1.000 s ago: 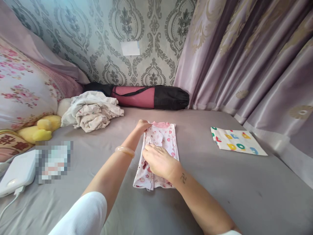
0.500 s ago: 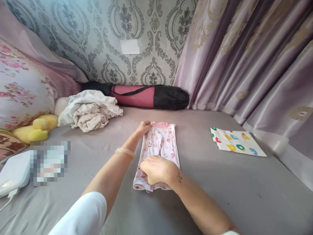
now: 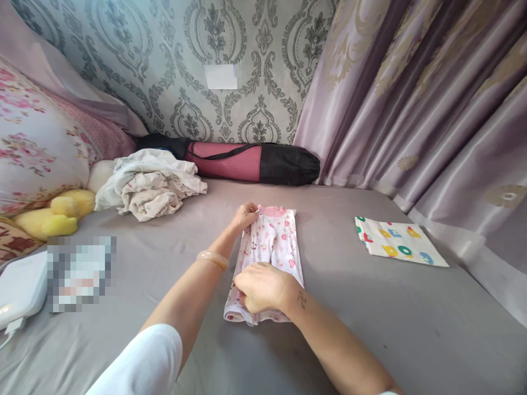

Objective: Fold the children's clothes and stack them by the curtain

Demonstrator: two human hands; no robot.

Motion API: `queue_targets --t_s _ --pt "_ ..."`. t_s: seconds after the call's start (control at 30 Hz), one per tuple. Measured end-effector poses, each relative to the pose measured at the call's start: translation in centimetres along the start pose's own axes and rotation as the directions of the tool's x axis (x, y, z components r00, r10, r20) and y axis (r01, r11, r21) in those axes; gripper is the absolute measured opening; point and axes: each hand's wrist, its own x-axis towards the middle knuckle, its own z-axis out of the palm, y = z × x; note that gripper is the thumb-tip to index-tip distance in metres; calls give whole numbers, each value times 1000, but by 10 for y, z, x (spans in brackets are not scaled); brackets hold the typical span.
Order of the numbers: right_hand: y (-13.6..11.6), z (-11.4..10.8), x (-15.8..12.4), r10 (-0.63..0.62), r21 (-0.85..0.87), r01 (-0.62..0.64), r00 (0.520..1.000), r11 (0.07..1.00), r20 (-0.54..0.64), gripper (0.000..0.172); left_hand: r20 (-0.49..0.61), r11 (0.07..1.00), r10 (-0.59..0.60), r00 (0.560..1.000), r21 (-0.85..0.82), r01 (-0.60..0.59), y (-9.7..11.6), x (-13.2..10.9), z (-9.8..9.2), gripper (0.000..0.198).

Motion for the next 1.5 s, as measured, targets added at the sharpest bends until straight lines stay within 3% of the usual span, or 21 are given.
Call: queue_targets --t_s 0.17,0.27,0.33,0.43,0.53,0.63,0.73,0.9,1.07,1.17,1.33,1.5 --pt "13 5 8 -27 63 29 999 998 -38 19 10 993 64 998 100 -65 11 -5 -5 14" --pt "35 3 6 -128 249 137 990 959 -53 19 -18 980 84 996 183 -79 21 -19 -18 26" --pt "56 2 3 -142 396 198 976 897 -166 20 -50 964 90 995 256 -74 27 -37 -30 27" --pt "89 4 1 74 522 127 935 844 -348 25 -2 927 37 999 373 -34 30 -80 -46 20" --pt "113 10 13 320 526 -30 823 850 -470 31 122 897 -58 991 442 -2 29 -128 -53 17" --pt "122 14 40 398 482 -121 750 868 -528 34 177 881 -141 974 472 42 25 -166 -49 19" --pt "121 17 70 405 439 -164 738 884 -540 43 142 850 -133 981 526 39 20 -186 -42 21" --pt "118 28 100 442 417 -225 706 881 -553 49 155 887 -100 983 461 17 13 -196 -37 23" --pt "114 40 106 506 363 -363 716 858 -480 61 191 898 -72 979 440 -20 18 -202 -41 39" --pt "109 45 108 555 346 -436 696 831 -456 65 220 870 -78 972 491 -41 23 -205 -45 48" --pt "106 46 112 578 343 -466 675 816 -458 66 294 821 -159 943 570 -39 26 -205 -53 33" --pt "105 28 100 576 397 -435 726 808 -376 67 294 872 -150 944 490 -14 25 -204 -60 21"
